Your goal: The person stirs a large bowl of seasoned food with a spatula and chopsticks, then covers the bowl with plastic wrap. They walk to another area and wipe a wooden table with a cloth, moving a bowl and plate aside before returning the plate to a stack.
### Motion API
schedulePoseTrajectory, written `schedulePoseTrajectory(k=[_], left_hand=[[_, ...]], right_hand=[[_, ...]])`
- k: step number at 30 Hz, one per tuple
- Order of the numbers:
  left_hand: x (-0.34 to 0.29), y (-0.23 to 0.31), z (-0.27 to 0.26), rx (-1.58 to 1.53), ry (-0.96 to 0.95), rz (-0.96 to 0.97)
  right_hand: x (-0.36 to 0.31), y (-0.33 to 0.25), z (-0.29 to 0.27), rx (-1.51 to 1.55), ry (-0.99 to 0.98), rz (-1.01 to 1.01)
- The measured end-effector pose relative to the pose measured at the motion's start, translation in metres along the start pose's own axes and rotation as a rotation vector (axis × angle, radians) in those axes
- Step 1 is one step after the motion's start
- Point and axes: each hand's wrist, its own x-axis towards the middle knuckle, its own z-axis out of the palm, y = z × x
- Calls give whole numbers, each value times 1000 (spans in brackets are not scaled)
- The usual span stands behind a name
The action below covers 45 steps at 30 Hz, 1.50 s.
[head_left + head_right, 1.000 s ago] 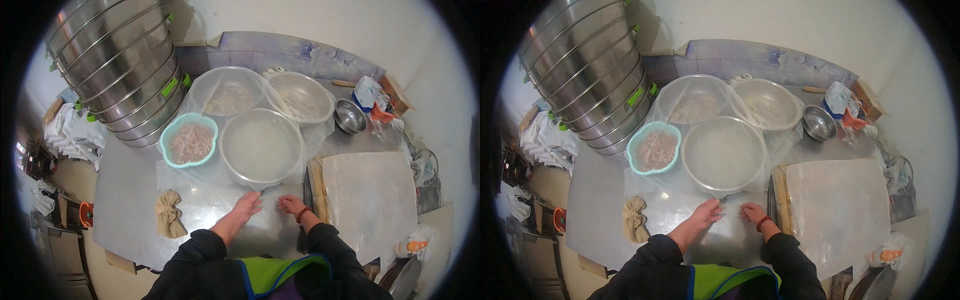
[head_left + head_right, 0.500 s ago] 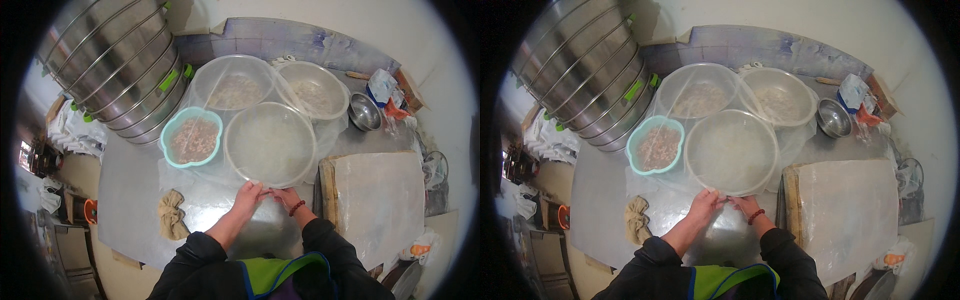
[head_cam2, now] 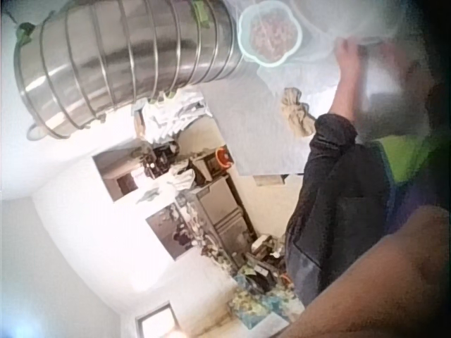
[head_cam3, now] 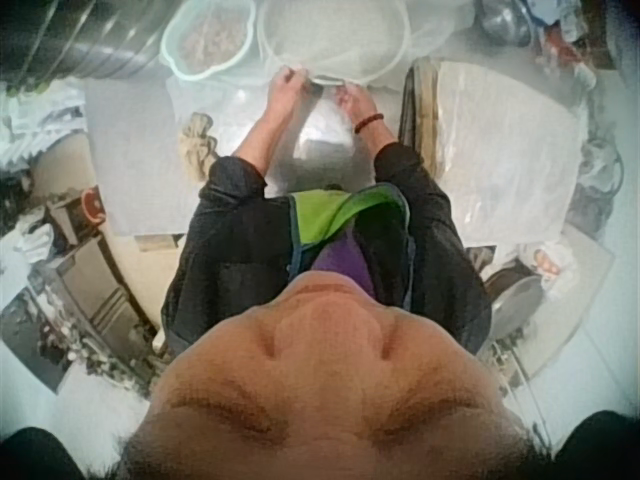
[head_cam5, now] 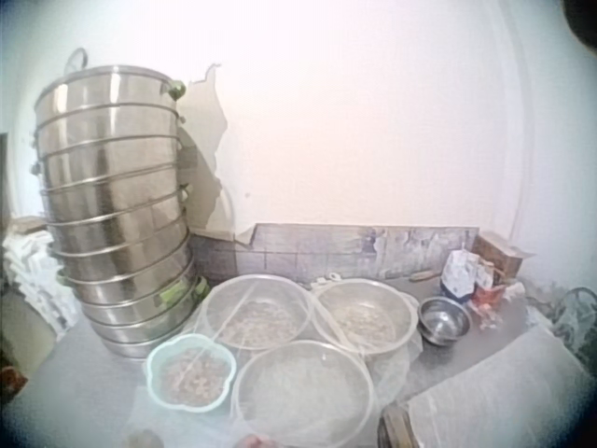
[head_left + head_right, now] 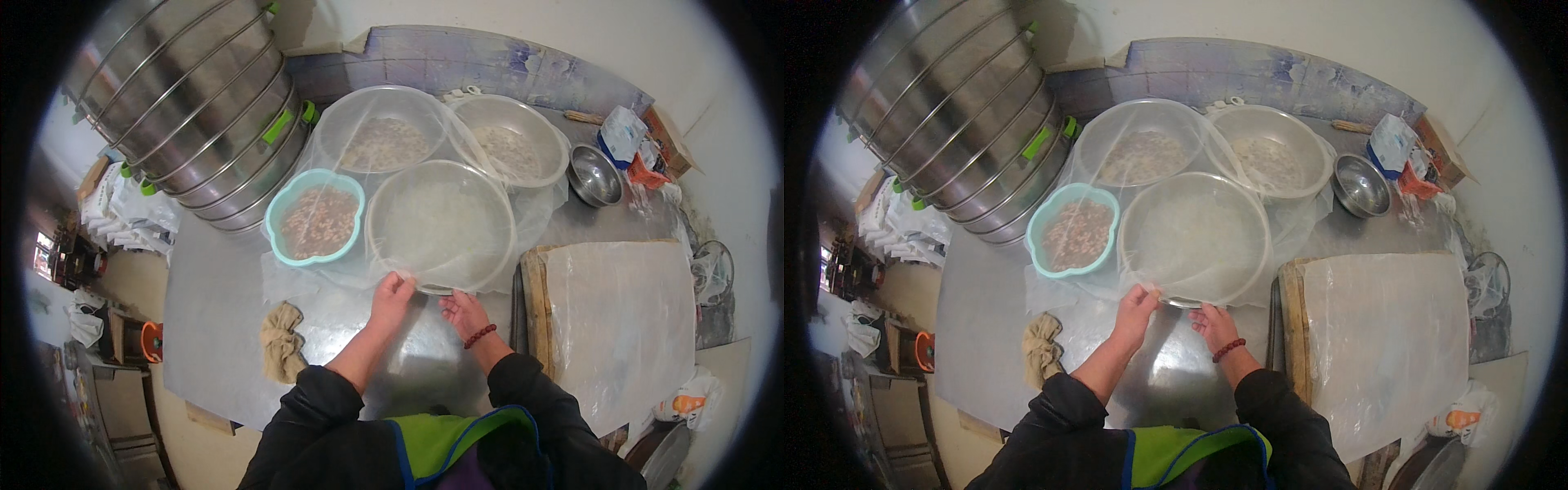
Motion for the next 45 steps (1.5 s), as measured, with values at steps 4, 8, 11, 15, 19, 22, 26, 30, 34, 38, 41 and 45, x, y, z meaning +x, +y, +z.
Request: schedulePoseTrajectory(k=[4, 8, 11, 15, 19, 22, 26, 30, 34, 38, 41, 45], left_hand=[[9, -3, -11, 96, 30, 120], [12, -5, -16, 140, 53, 128], [15, -8, -18, 171, 64, 165], [21, -11, -22, 270, 99, 207], [30, -11, -24, 372, 184, 249], [37, -8, -29, 472, 203, 236], [37, -10, -33, 380, 197, 292], [23, -12, -34, 426, 217, 306], [2, -8, -32, 565, 230, 263], [-19, -8, -37, 683, 247, 379], [-34, -18, -47, 806, 350, 360], [-62, -36, -63, 822, 322, 182]], right_hand=[[-10, -2, 4, -25, 42, 19], [-25, 0, 4, -86, 43, 31], [-38, 5, 2, -132, 19, 29], [-54, 11, -7, -205, -30, 26], [-75, 12, -20, -219, -23, 55], [-94, 12, -31, -242, -5, 50], [-120, 16, -47, -297, 3, 90], [-143, 23, -66, -334, -30, 128], [-166, 31, -82, -392, -33, 168], [-189, 35, -95, -445, -42, 148], [-204, 35, -103, -456, -68, 185], [-221, 37, -111, -410, -87, 227]])
